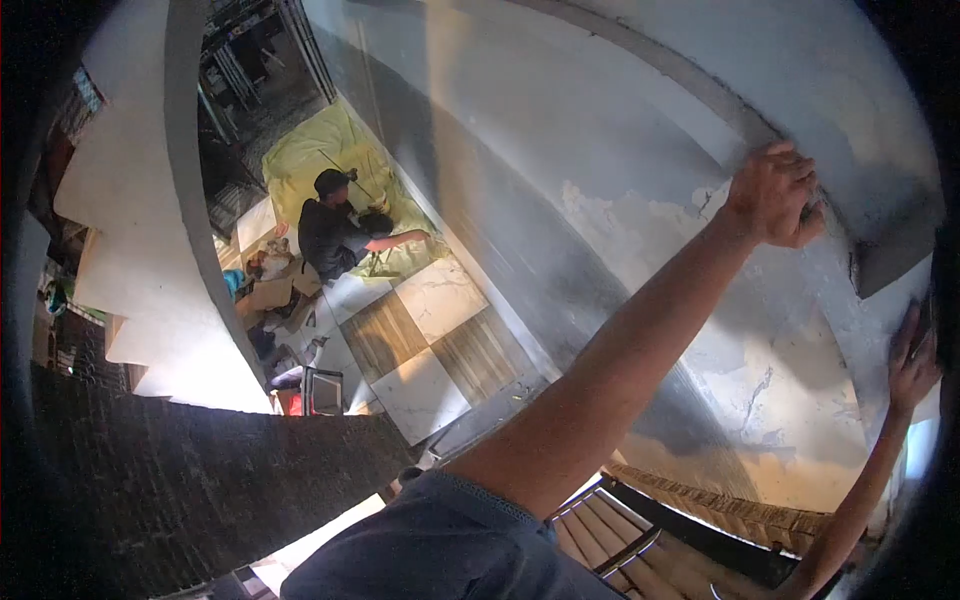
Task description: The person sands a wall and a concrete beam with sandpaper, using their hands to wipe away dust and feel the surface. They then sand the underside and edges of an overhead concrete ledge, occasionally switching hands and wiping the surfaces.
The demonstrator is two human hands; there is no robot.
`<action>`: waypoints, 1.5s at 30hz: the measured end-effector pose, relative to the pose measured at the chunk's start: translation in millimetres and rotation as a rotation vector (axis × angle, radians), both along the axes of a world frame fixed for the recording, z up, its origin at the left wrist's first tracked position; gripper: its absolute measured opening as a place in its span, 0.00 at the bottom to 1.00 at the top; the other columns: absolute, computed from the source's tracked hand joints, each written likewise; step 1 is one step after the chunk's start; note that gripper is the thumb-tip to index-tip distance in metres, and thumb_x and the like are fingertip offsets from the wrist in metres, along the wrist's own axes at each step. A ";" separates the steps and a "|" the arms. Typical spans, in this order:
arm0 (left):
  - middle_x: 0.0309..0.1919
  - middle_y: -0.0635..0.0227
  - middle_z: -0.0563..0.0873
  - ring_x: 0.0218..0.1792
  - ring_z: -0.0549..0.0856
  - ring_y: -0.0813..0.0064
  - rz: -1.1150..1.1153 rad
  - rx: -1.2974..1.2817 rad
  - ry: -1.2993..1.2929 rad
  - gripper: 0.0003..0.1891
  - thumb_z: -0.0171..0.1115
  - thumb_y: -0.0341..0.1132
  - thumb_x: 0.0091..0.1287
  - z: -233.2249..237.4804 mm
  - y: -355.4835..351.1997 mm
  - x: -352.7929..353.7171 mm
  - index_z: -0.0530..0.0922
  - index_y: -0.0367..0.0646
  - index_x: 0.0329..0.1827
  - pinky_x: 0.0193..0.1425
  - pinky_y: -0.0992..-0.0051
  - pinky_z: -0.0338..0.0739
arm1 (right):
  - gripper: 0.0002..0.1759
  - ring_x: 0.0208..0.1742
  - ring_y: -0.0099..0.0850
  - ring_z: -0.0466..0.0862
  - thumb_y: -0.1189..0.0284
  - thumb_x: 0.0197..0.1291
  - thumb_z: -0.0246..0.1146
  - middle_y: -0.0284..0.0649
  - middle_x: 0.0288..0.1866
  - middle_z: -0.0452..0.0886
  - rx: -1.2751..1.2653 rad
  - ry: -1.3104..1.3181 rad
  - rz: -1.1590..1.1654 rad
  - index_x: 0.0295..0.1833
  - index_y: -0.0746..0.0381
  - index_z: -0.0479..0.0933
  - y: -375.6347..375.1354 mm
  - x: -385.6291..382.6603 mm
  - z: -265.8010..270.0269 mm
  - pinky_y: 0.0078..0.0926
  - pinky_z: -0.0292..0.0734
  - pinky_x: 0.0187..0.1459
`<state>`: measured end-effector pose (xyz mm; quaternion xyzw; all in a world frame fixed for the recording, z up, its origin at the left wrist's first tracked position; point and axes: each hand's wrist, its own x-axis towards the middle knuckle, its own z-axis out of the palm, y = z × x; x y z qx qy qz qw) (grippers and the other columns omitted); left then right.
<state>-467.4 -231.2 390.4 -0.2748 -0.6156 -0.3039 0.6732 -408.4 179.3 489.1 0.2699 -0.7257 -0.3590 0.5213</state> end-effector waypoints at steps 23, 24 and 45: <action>0.27 0.56 0.86 0.35 0.88 0.62 0.028 -0.005 0.044 0.18 0.58 0.44 0.51 2.4 -1.3 -0.2 0.83 0.34 0.24 0.57 0.61 0.78 | 0.24 0.62 0.33 0.79 0.78 0.67 0.55 0.40 0.64 0.78 0.214 0.163 -0.062 0.69 0.65 0.69 31.0 -12.2 -13.3 0.26 0.72 0.65; 0.27 0.57 0.86 0.34 0.88 0.62 0.028 -0.012 0.025 0.18 0.58 0.44 0.50 2.7 -2.1 0.9 0.83 0.34 0.24 0.57 0.61 0.78 | 0.23 0.62 0.33 0.79 0.78 0.68 0.55 0.40 0.64 0.78 0.229 0.179 -0.063 0.69 0.66 0.68 30.9 -13.5 -12.3 0.26 0.72 0.65; 0.32 0.60 0.89 0.37 0.88 0.63 0.018 -0.088 0.010 0.15 0.60 0.43 0.56 0.4 -5.0 -1.6 0.85 0.39 0.31 0.53 0.64 0.80 | 0.28 0.79 0.45 0.55 0.62 0.73 0.47 0.44 0.79 0.55 -0.226 -0.018 0.251 0.76 0.53 0.60 -127.6 45.4 15.1 0.44 0.44 0.77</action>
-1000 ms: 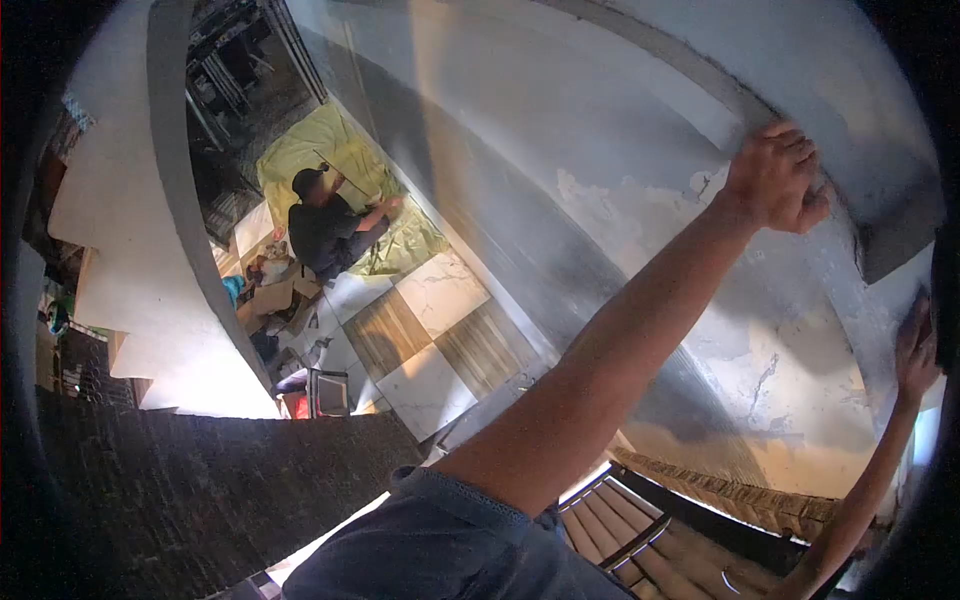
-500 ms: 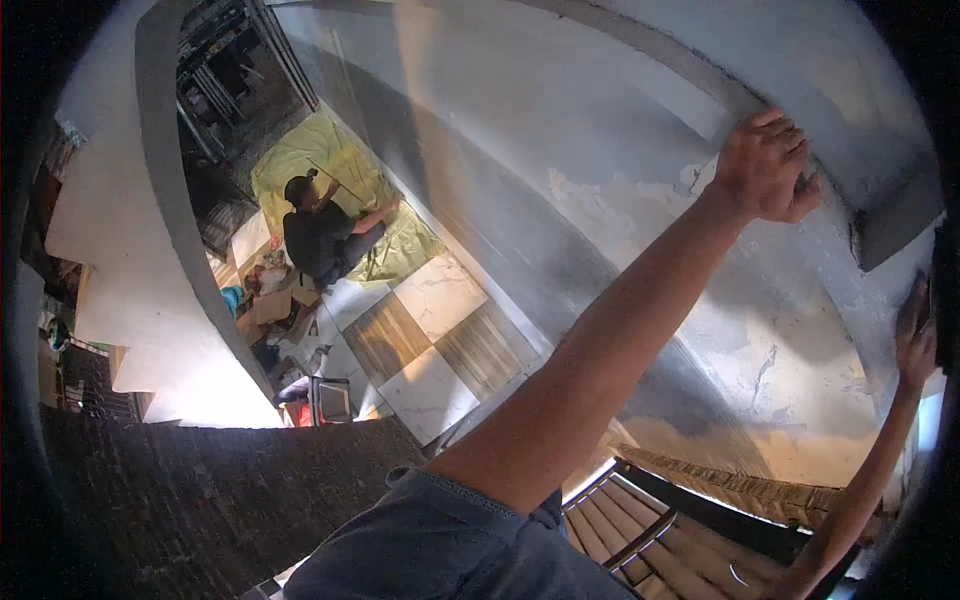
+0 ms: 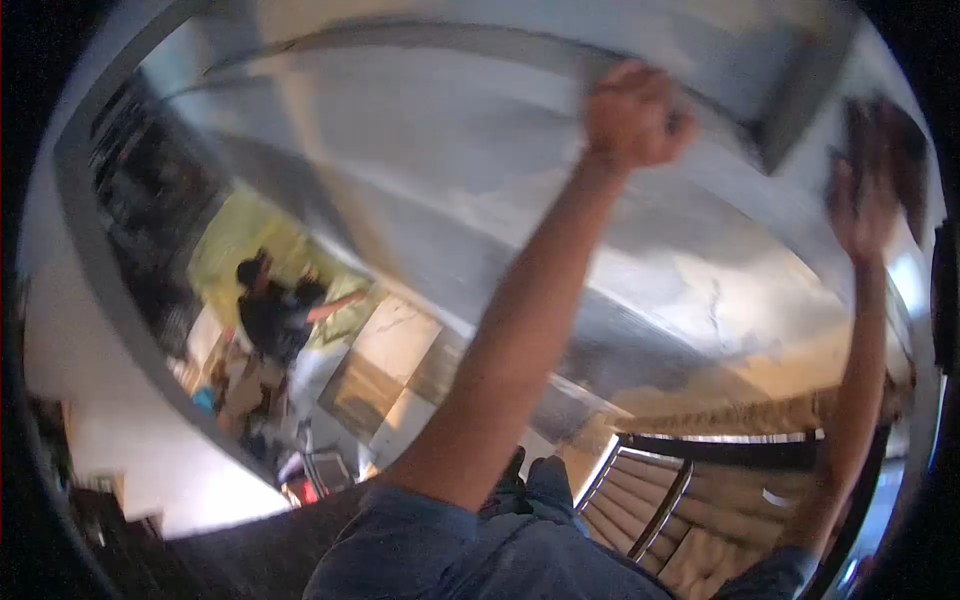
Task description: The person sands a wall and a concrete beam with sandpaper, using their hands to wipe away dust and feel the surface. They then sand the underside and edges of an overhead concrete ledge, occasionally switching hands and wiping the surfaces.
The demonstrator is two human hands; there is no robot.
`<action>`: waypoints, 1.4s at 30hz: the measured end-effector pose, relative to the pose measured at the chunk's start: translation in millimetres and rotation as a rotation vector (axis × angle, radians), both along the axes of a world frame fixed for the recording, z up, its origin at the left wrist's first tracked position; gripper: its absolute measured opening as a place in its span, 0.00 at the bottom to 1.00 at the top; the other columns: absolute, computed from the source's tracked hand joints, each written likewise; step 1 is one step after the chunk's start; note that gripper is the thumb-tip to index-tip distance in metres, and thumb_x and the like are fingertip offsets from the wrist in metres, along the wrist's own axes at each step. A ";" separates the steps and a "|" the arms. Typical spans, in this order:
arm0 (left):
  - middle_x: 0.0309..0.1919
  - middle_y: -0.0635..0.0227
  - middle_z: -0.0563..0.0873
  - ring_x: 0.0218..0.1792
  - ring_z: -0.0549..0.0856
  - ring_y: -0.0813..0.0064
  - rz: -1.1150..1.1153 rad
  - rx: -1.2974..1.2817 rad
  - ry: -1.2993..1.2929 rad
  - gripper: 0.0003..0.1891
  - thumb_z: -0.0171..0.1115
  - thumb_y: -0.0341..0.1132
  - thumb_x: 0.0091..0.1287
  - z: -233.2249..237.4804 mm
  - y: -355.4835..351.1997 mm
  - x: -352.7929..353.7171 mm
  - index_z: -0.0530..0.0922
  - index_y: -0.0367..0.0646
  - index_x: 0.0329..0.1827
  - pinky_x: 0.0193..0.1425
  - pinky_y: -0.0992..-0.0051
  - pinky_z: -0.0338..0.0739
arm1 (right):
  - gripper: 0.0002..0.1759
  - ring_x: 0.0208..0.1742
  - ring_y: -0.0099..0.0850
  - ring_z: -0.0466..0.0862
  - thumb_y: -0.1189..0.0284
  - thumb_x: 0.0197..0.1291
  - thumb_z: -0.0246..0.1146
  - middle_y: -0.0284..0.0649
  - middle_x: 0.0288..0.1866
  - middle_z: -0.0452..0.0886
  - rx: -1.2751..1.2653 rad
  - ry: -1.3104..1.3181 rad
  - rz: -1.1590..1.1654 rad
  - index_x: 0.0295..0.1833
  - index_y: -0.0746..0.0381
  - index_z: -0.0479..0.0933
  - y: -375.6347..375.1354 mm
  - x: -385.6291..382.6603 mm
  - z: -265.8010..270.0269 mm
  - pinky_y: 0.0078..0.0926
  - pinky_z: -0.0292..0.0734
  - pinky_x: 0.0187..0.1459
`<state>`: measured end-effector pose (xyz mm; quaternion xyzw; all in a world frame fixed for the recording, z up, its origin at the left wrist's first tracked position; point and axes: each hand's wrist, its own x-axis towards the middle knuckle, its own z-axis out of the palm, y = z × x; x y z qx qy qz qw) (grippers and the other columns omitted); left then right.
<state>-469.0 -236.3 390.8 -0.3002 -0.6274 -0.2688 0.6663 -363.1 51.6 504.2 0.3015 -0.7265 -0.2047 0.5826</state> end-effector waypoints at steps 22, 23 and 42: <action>0.41 0.61 0.90 0.46 0.88 0.64 0.068 -0.040 -0.080 0.16 0.58 0.41 0.61 6.0 -1.6 13.8 0.87 0.39 0.40 0.60 0.65 0.77 | 0.40 0.77 0.69 0.41 0.63 0.67 0.49 0.70 0.78 0.37 -0.653 -0.189 -0.120 0.79 0.66 0.41 -90.8 7.6 -156.2 0.64 0.40 0.73; 0.41 0.61 0.90 0.46 0.88 0.64 0.068 -0.037 -0.088 0.16 0.58 0.41 0.61 5.9 0.0 14.4 0.87 0.39 0.40 0.60 0.65 0.77 | 0.40 0.77 0.70 0.43 0.63 0.67 0.49 0.71 0.77 0.39 -0.634 -0.142 -0.132 0.79 0.67 0.42 -91.1 8.9 -146.4 0.63 0.42 0.73; 0.42 0.58 0.89 0.49 0.88 0.61 0.029 -0.040 -0.090 0.17 0.57 0.40 0.62 3.1 -2.0 13.6 0.87 0.36 0.40 0.62 0.62 0.76 | 0.34 0.79 0.59 0.46 0.58 0.73 0.40 0.65 0.77 0.46 -0.378 0.278 -0.228 0.76 0.69 0.52 -70.0 -17.0 186.5 0.52 0.39 0.77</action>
